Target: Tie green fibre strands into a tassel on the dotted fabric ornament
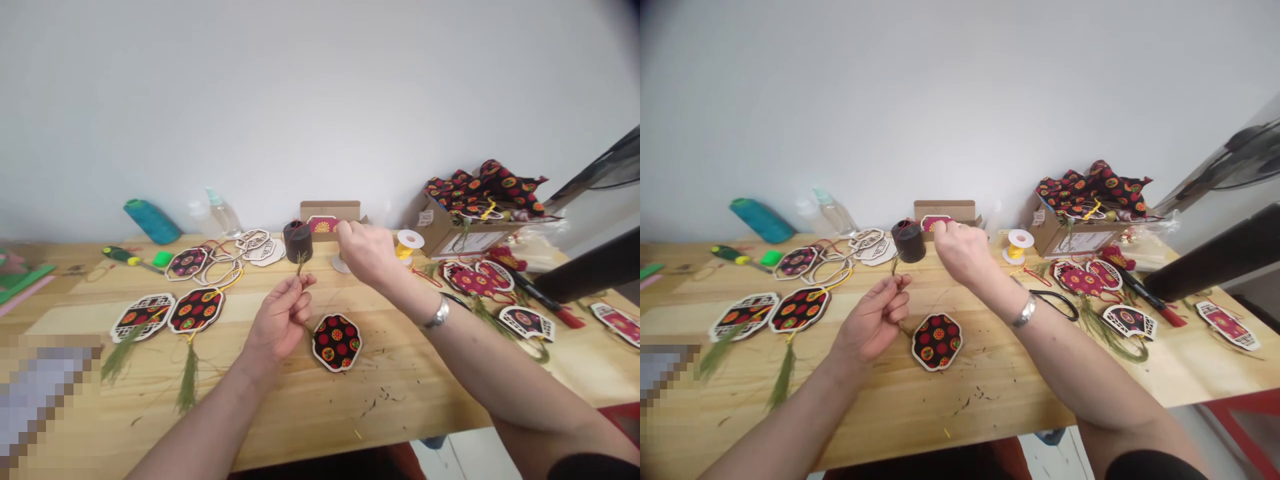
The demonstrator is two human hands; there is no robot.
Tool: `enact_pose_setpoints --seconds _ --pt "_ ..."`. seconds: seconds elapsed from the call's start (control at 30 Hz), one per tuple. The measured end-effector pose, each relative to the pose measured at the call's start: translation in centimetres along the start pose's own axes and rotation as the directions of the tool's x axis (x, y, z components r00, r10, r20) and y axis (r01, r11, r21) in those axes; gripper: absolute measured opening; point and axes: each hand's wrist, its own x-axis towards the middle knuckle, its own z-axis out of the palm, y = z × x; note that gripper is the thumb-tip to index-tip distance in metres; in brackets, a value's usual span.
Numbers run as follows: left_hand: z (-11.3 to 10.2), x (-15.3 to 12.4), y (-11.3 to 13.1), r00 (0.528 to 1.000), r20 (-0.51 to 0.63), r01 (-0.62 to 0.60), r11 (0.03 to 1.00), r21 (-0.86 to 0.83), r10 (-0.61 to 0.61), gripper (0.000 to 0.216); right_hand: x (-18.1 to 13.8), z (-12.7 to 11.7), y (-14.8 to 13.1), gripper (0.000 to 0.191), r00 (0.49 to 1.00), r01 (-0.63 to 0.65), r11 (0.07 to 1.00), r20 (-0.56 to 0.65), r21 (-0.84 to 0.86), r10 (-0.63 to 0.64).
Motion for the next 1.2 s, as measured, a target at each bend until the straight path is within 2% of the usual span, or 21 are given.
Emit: enact_pose_setpoints --seconds 0.13,0.27,0.4,0.47,0.5,0.53,0.57,0.6,0.63,0.67,0.7,0.73,0.77,0.8,0.83,0.87,0.9,0.97,1.03,1.13,1.2 --pt "-0.2 0.2 0.1 0.999 0.01 -0.032 0.999 -0.008 0.032 0.002 2.9 -0.5 1.2 0.019 0.998 -0.062 0.993 0.005 -0.097 0.063" --pt "-0.3 0.3 0.1 0.999 0.014 -0.034 0.999 -0.022 0.034 0.001 3.9 -1.2 3.0 0.018 0.986 -0.167 0.979 -0.032 -0.12 0.165" --pt "-0.2 0.2 0.2 0.999 0.003 -0.034 0.999 -0.032 0.034 0.001 2.2 -4.8 3.6 0.024 0.924 -0.359 0.932 -0.159 -0.04 0.349" --pt "-0.1 0.1 0.2 1.0 -0.003 -0.029 0.999 -0.037 0.029 0.002 0.0 -7.7 3.2 0.021 0.914 -0.302 0.946 -0.248 0.115 0.322" --pt "0.0 0.1 0.3 1.0 -0.006 -0.026 0.999 -0.039 0.026 0.002 -1.4 -9.2 2.9 0.019 0.933 -0.223 0.947 -0.229 0.231 0.276" --pt "0.0 0.1 0.3 1.0 -0.011 -0.023 0.999 -0.041 0.023 0.002 -2.7 -10.6 2.7 0.016 0.98 -0.122 0.938 -0.111 0.324 0.165" --pt "0.0 0.0 0.3 1.0 -0.016 -0.023 0.999 -0.043 0.023 0.002 -4.0 -11.8 2.6 0.013 1.0 -0.031 0.906 0.016 0.422 0.027" --pt "0.1 0.0 0.2 1.0 -0.019 -0.025 0.999 -0.046 0.024 0.002 -4.9 -12.5 2.6 0.013 0.961 0.06 0.824 0.189 0.564 -0.199" --pt "0.1 0.0 0.2 0.999 -0.021 -0.027 0.998 -0.05 0.026 0.002 -5.6 -12.8 2.7 0.016 0.824 0.07 0.69 0.348 0.72 -0.447" --pt "0.1 -0.1 0.2 0.999 -0.021 -0.028 0.998 -0.055 0.027 0.001 -5.9 -12.4 3.0 0.019 0.663 -0.007 0.576 0.435 0.817 -0.61" --pt "0.1 -0.1 0.2 0.999 -0.023 -0.027 0.998 -0.06 0.026 0.001 -5.8 -11.4 3.3 0.02 0.547 -0.122 0.505 0.483 0.854 -0.684" --pt "0.1 -0.1 0.1 0.999 -0.024 -0.024 0.998 -0.063 0.022 0.001 -5.4 -9.7 3.5 0.016 0.581 -0.237 0.508 0.54 0.828 -0.609" --pt "0.1 -0.2 0.1 1.0 -0.027 -0.018 0.998 -0.064 0.016 0.002 -4.8 -7.7 3.7 0.017 0.688 -0.31 0.575 0.596 0.757 -0.414" --pt "0.1 -0.2 0.1 1.0 -0.029 -0.013 0.998 -0.064 0.011 0.002 -4.1 -5.3 3.7 0.02 0.797 -0.369 0.647 0.585 0.668 -0.149" --pt "0.1 -0.2 0.1 0.999 -0.031 -0.011 0.998 -0.063 0.009 0.002 -3.3 -2.8 3.6 0.019 0.847 -0.421 0.697 0.527 0.581 0.071" --pt "0.2 -0.3 0.1 0.999 -0.032 -0.009 0.998 -0.062 0.007 0.002 -2.6 -0.4 3.3 0.018 0.858 -0.468 0.704 0.465 0.534 0.217" --pt "0.2 -0.3 0.1 1.0 -0.03 -0.01 0.998 -0.061 0.008 0.002 -2.0 1.7 2.8 0.029 0.852 -0.508 0.677 0.429 0.533 0.302" --pt "0.3 -0.3 0.1 1.0 -0.024 -0.011 0.998 -0.059 0.01 0.002 -1.1 4.9 1.8 0.043 0.846 -0.527 0.66 0.405 0.535 0.346" --pt "0.3 -0.4 0.2 1.0 -0.016 -0.009 0.998 -0.058 0.008 0.003 -0.5 6.5 1.0 0.042 0.852 -0.52 0.703 0.361 0.485 0.38" --pt "0.3 -0.4 0.2 1.0 -0.004 -0.004 0.998 -0.06 0.004 0.004 0.1 7.2 1.3 0.028 0.86 -0.506 0.77 0.298 0.388 0.415" --pt "0.3 -0.4 0.3 1.0 -0.002 -0.005 0.998 -0.06 0.004 0.004 0.7 7.2 2.3 0.024 0.854 -0.514 0.78 0.299 0.358 0.426"
